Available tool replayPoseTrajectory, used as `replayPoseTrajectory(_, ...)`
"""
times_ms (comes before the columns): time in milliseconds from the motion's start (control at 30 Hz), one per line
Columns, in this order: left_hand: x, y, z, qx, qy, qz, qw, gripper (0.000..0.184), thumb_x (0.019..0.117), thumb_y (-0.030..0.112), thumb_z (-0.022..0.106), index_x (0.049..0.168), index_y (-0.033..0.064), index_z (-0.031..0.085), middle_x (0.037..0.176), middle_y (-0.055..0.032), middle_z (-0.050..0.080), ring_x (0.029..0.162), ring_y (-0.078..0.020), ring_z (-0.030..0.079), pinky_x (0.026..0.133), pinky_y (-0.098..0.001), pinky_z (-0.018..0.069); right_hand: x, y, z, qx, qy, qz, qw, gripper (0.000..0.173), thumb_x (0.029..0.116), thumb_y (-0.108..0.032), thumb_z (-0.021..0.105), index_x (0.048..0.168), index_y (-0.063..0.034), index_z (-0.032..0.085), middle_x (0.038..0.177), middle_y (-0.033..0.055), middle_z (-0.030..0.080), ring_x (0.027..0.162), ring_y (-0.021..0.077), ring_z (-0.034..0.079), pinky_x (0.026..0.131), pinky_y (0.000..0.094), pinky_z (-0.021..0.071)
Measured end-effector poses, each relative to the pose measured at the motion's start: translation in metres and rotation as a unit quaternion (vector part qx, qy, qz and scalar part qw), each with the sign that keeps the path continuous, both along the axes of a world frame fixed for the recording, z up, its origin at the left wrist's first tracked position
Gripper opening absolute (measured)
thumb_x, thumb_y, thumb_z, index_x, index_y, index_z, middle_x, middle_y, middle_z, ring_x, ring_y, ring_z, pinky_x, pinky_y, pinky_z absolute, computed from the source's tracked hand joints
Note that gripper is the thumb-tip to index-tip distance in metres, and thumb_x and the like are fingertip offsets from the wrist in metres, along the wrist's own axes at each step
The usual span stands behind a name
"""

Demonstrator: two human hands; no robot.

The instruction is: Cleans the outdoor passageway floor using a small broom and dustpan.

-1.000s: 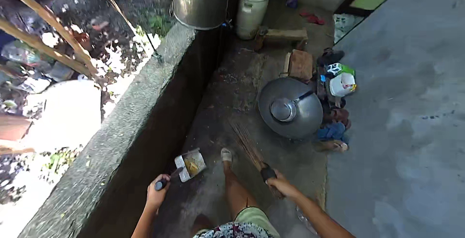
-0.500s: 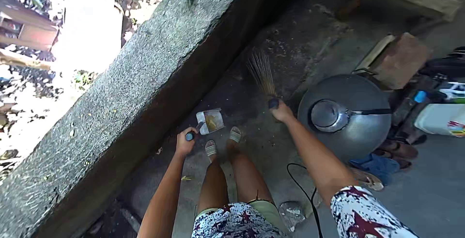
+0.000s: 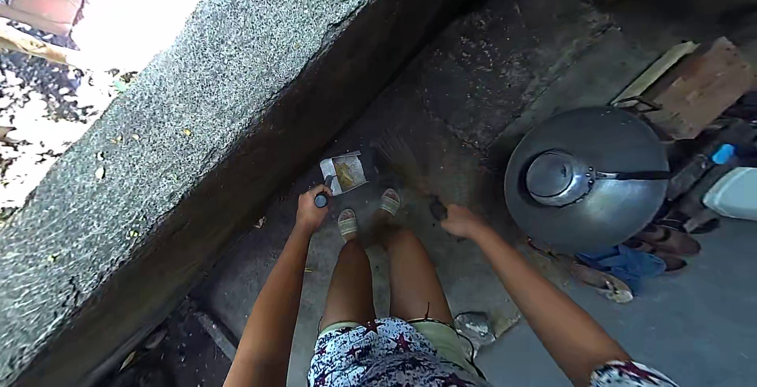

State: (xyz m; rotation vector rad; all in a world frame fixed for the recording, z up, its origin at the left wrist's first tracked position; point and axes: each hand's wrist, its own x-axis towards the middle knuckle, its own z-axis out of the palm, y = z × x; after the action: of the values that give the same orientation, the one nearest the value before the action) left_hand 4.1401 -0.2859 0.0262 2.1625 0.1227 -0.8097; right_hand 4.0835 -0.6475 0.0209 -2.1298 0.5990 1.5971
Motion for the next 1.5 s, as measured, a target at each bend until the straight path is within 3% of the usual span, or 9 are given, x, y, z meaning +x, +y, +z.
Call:
replayPoseTrajectory(100, -0.001, 0.008, 0.0, -0.009, -0.003, -0.009, 1.0, 0.024, 0.0886, -0.003, 0.064, 0.112, -0.0054, 0.07, 0.115, -0.0197, 0.071, 0.109, -0.0257, 0.067, 0.1, -0.0408, 0.05, -0.056, 0.003, 0.014, 0.088, -0.016, -0.192, 0.977, 0.078, 0.0955, -0.009, 0.068, 0.161, -0.0089, 0.027, 0.149, 0.0262, 0.048, 0.134, 0.0395, 0.052, 0.11, 0.0548, 0.042)
replayPoseTrajectory(267, -0.015, 0.021, -0.003, -0.036, -0.027, 0.006, 0.999, 0.022, 0.0877, -0.003, 0.065, 0.109, -0.0071, 0.07, 0.114, -0.0202, 0.071, 0.109, -0.0241, 0.067, 0.099, -0.039, 0.0501, -0.141, 0.024, 0.058, 0.113, -0.052, -0.463, 0.878, 0.067, 0.1001, -0.005, 0.056, 0.161, -0.0102, 0.027, 0.148, 0.0261, 0.045, 0.114, 0.0375, 0.059, 0.087, 0.0532, 0.0533)
replayPoseTrajectory(567, -0.021, 0.024, 0.009, -0.026, -0.023, -0.069, 0.997, 0.022, 0.0884, -0.003, 0.064, 0.109, -0.0072, 0.071, 0.115, -0.022, 0.072, 0.112, -0.0302, 0.068, 0.102, -0.0446, 0.0501, -0.217, 0.061, 0.05, -0.035, -0.199, -0.607, 0.768, 0.074, 0.0971, -0.003, 0.058, 0.16, -0.0055, 0.02, 0.149, 0.0283, 0.042, 0.122, 0.0348, 0.054, 0.098, 0.05, 0.0475)
replayPoseTrajectory(800, -0.037, 0.032, 0.013, -0.029, -0.025, -0.097, 0.995, 0.018, 0.0876, -0.005, 0.066, 0.104, -0.0067, 0.072, 0.11, -0.0217, 0.072, 0.107, -0.03, 0.069, 0.099, -0.0459, 0.0515, -0.222, 0.048, 0.004, -0.107, -0.126, -0.719, 0.675, 0.06, 0.105, -0.013, 0.053, 0.157, -0.0117, 0.022, 0.139, 0.0268, 0.045, 0.108, 0.0384, 0.058, 0.082, 0.0558, 0.0533)
replayPoseTrajectory(1033, -0.066, 0.02, 0.016, -0.013, -0.023, -0.11, 0.994, 0.018, 0.0872, -0.007, 0.066, 0.104, -0.0076, 0.072, 0.111, -0.0239, 0.072, 0.107, -0.0347, 0.069, 0.099, -0.0494, 0.0513, -0.237, 0.087, -0.007, -0.035, 0.0, -0.56, 0.828, 0.078, 0.0967, -0.007, 0.063, 0.158, -0.009, 0.016, 0.136, 0.0301, 0.049, 0.107, 0.0406, 0.06, 0.083, 0.0564, 0.0526)
replayPoseTrajectory(1200, -0.08, 0.005, 0.01, 0.022, 0.008, -0.101, 0.995, 0.019, 0.087, -0.007, 0.07, 0.106, -0.0062, 0.072, 0.113, -0.0249, 0.071, 0.109, -0.0407, 0.068, 0.097, -0.0592, 0.0494, -0.244, 0.116, 0.029, 0.069, 0.004, -0.507, 0.859, 0.077, 0.0926, 0.001, 0.064, 0.156, -0.0054, 0.022, 0.145, 0.0275, 0.046, 0.127, 0.0366, 0.052, 0.102, 0.0518, 0.0462)
replayPoseTrajectory(1300, -0.086, 0.012, 0.006, 0.014, -0.001, -0.093, 0.996, 0.022, 0.083, -0.011, 0.072, 0.104, -0.006, 0.072, 0.111, -0.0253, 0.071, 0.105, -0.0415, 0.068, 0.094, -0.0614, 0.0498, -0.251, 0.112, 0.045, 0.121, 0.024, -0.503, 0.855, 0.073, 0.0915, -0.001, 0.061, 0.156, -0.0103, 0.026, 0.141, 0.0242, 0.049, 0.117, 0.0333, 0.058, 0.092, 0.0496, 0.0518)
replayPoseTrajectory(1400, -0.096, 0.025, 0.005, -0.002, -0.024, -0.079, 0.997, 0.02, 0.0831, -0.011, 0.072, 0.102, -0.0068, 0.071, 0.109, -0.0252, 0.071, 0.102, -0.04, 0.068, 0.093, -0.059, 0.0509, -0.255, 0.105, 0.069, 0.143, 0.037, -0.516, 0.844, 0.07, 0.0938, -0.006, 0.056, 0.156, -0.0173, 0.026, 0.114, 0.0177, 0.056, 0.077, 0.0244, 0.062, 0.063, 0.0408, 0.0544)
replayPoseTrajectory(1500, -0.112, 0.042, 0.006, -0.006, -0.029, -0.049, 0.998, 0.016, 0.0846, -0.01, 0.071, 0.1, -0.007, 0.071, 0.11, -0.0251, 0.071, 0.106, -0.0395, 0.068, 0.095, -0.0581, 0.051, -0.27, 0.104, 0.091, 0.127, -0.004, -0.525, 0.842, 0.074, 0.091, -0.006, 0.056, 0.157, -0.016, 0.024, 0.118, 0.0191, 0.056, 0.076, 0.0249, 0.063, 0.061, 0.0419, 0.0554)
